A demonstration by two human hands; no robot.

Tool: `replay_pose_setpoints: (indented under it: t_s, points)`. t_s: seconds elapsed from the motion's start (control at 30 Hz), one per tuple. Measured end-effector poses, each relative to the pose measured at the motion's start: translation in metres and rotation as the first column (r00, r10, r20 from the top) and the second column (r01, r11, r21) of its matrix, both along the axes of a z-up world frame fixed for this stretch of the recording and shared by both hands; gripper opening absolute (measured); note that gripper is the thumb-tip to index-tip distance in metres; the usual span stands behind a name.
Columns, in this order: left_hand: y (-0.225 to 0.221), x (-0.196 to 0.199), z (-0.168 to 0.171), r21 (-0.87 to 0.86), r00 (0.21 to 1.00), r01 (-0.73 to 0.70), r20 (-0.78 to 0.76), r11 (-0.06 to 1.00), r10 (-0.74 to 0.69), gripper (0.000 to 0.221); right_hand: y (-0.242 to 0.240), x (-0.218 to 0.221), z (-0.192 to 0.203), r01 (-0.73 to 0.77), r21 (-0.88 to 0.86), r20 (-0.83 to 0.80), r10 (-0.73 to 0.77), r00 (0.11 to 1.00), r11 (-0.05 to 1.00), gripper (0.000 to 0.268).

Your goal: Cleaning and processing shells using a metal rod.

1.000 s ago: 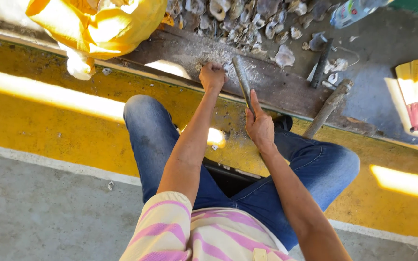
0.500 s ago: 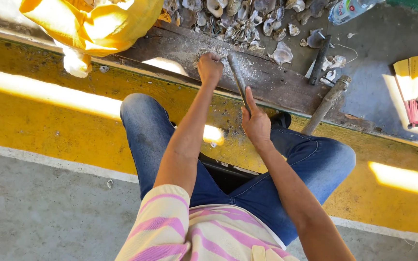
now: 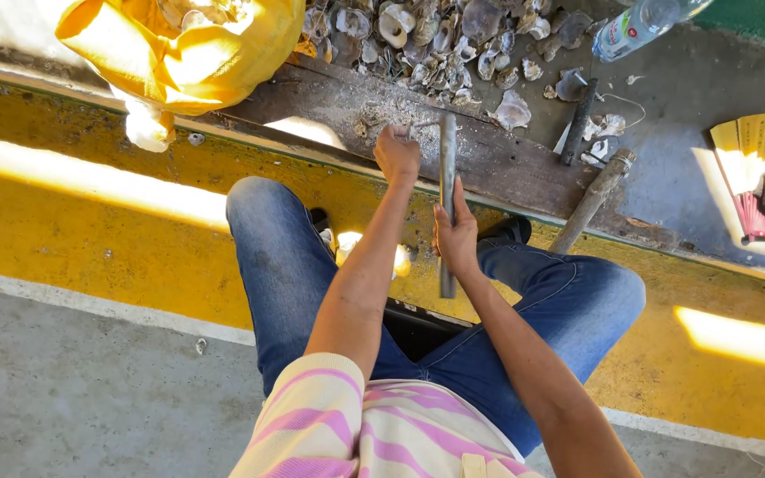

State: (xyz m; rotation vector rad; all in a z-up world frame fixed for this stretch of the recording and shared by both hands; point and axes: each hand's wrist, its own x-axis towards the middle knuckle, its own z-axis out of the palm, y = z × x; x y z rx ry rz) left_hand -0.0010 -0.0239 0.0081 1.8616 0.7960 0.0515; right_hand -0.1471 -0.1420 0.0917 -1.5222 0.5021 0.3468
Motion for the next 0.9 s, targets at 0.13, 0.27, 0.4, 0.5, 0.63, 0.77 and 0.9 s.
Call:
replay_pose_setpoints:
  t_s: [0.13, 0.27, 0.4, 0.5, 0.63, 0.77, 0.9]
  points:
    - [0.028, 0.031, -0.023, 0.035, 0.988, 0.118, -0.109, 0.992, -0.114, 0.012, -0.014, 0.005, -0.005, -0.182, -0.857, 0.095, 0.495, 0.864, 0.482, 0.068]
    - [0.022, 0.021, -0.027, -0.005, 0.986, 0.140, -0.089, 0.990, -0.140, 0.013, -0.004, 0.007, 0.001, -0.024, -0.904, 0.249, 0.572, 0.782, 0.427, 0.073]
    - [0.006, 0.011, -0.015, 0.109, 0.995, 0.068, 0.061, 0.992, -0.075, 0.021, 0.006, 0.012, 0.010, -0.076, -0.236, 0.058, 0.092, 0.994, 0.969, 0.072]
    - [0.003, 0.007, -0.015, 0.180, 0.989, 0.116, 0.074, 0.977, -0.131, 0.026, -0.005, 0.011, 0.021, 0.144, 0.277, -0.222, -0.083, 0.972, 0.950, 0.070]
    - [0.011, 0.035, -0.046, 0.058, 0.969, 0.182, -0.182, 0.982, -0.169, 0.011, -0.024, 0.013, -0.007, -0.171, -0.248, 0.149, 0.212, 0.966, 0.953, 0.069]
    - [0.018, 0.040, -0.007, 0.062, 0.967, 0.222, -0.144, 0.973, -0.211, 0.010, -0.033, 0.023, 0.016, -0.003, -0.869, 0.306, 0.541, 0.783, 0.495, 0.073]
    - [0.027, 0.044, 0.039, 0.128, 0.919, 0.387, 0.020, 0.913, -0.393, 0.016, -0.041, 0.030, 0.029, -0.221, -0.553, 0.053, 0.298, 0.953, 0.803, 0.070]
